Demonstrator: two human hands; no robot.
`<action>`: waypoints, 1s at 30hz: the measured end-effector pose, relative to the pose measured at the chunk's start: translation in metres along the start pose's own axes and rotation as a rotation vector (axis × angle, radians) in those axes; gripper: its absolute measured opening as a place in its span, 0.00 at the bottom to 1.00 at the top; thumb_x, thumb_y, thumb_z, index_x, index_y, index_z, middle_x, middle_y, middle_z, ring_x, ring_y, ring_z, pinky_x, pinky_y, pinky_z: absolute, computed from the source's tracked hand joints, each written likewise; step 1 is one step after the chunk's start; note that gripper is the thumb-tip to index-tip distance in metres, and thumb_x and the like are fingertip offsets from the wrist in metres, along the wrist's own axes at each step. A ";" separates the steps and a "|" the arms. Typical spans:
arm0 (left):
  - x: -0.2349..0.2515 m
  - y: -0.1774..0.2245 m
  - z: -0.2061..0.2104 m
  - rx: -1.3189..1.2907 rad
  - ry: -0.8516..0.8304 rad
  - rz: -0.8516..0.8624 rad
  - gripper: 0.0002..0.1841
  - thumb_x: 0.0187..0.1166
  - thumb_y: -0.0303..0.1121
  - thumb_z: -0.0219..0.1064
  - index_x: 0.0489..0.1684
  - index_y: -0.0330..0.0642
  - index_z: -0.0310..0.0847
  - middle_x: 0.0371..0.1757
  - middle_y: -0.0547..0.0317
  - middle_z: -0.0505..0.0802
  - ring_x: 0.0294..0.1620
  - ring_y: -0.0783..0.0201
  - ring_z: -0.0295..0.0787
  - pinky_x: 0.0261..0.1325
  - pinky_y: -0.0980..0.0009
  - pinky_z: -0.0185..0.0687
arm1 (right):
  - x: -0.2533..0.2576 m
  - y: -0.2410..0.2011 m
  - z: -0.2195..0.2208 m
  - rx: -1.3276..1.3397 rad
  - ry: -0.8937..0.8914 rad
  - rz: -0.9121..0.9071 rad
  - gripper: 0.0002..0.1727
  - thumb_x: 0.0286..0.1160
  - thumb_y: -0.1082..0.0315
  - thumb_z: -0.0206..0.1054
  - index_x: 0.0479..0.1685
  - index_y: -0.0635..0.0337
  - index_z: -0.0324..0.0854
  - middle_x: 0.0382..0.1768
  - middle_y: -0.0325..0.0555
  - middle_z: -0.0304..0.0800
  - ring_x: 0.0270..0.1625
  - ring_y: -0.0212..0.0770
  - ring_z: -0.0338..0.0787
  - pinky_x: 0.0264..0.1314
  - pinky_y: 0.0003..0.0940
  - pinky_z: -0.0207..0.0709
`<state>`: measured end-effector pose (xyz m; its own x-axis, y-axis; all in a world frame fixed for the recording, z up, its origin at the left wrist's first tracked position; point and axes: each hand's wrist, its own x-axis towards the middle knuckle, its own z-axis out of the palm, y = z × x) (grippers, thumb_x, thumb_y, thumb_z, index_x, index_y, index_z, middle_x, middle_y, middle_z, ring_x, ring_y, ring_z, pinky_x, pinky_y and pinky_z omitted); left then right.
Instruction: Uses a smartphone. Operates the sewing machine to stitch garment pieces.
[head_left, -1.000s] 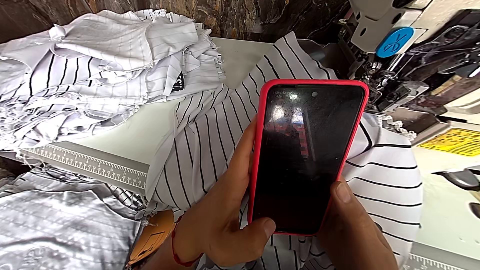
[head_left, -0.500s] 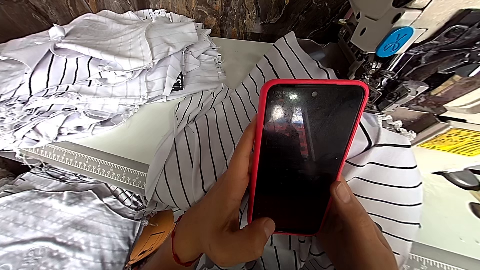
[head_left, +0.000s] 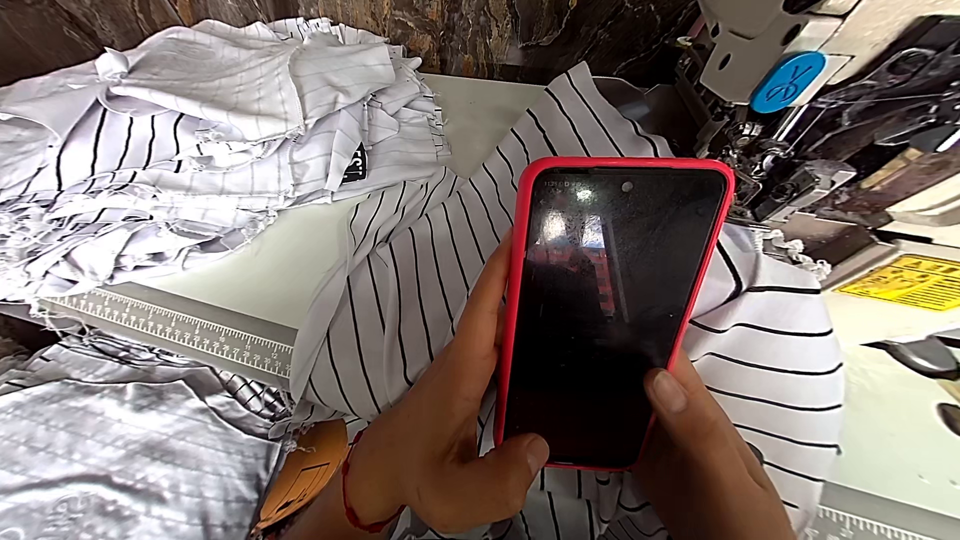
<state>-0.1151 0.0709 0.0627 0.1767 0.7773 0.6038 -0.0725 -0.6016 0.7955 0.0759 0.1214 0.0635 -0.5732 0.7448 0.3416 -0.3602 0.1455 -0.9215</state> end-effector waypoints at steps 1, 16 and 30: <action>0.000 0.000 0.000 0.002 0.002 -0.001 0.49 0.78 0.42 0.62 0.96 0.57 0.28 0.88 0.67 0.65 0.86 0.70 0.64 0.86 0.67 0.68 | -0.001 0.000 0.000 -0.007 0.013 0.011 0.23 0.91 0.45 0.47 0.76 0.43 0.71 0.64 0.19 0.86 0.69 0.19 0.83 0.75 0.24 0.78; 0.000 0.000 0.000 0.008 0.003 -0.002 0.48 0.79 0.43 0.61 0.96 0.57 0.28 0.89 0.66 0.65 0.86 0.70 0.65 0.86 0.67 0.68 | 0.000 0.000 -0.001 -0.006 -0.010 -0.007 0.21 0.92 0.47 0.48 0.75 0.41 0.73 0.64 0.19 0.86 0.68 0.18 0.83 0.74 0.23 0.77; 0.000 0.000 0.000 0.012 0.010 -0.004 0.47 0.78 0.41 0.61 0.96 0.57 0.29 0.87 0.68 0.67 0.84 0.72 0.67 0.84 0.68 0.70 | -0.001 0.001 -0.001 -0.009 0.003 -0.005 0.23 0.92 0.47 0.46 0.76 0.43 0.71 0.66 0.19 0.85 0.70 0.18 0.81 0.76 0.24 0.76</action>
<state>-0.1148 0.0707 0.0630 0.1674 0.7812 0.6014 -0.0600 -0.6009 0.7971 0.0767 0.1211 0.0625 -0.5692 0.7458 0.3462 -0.3563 0.1557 -0.9213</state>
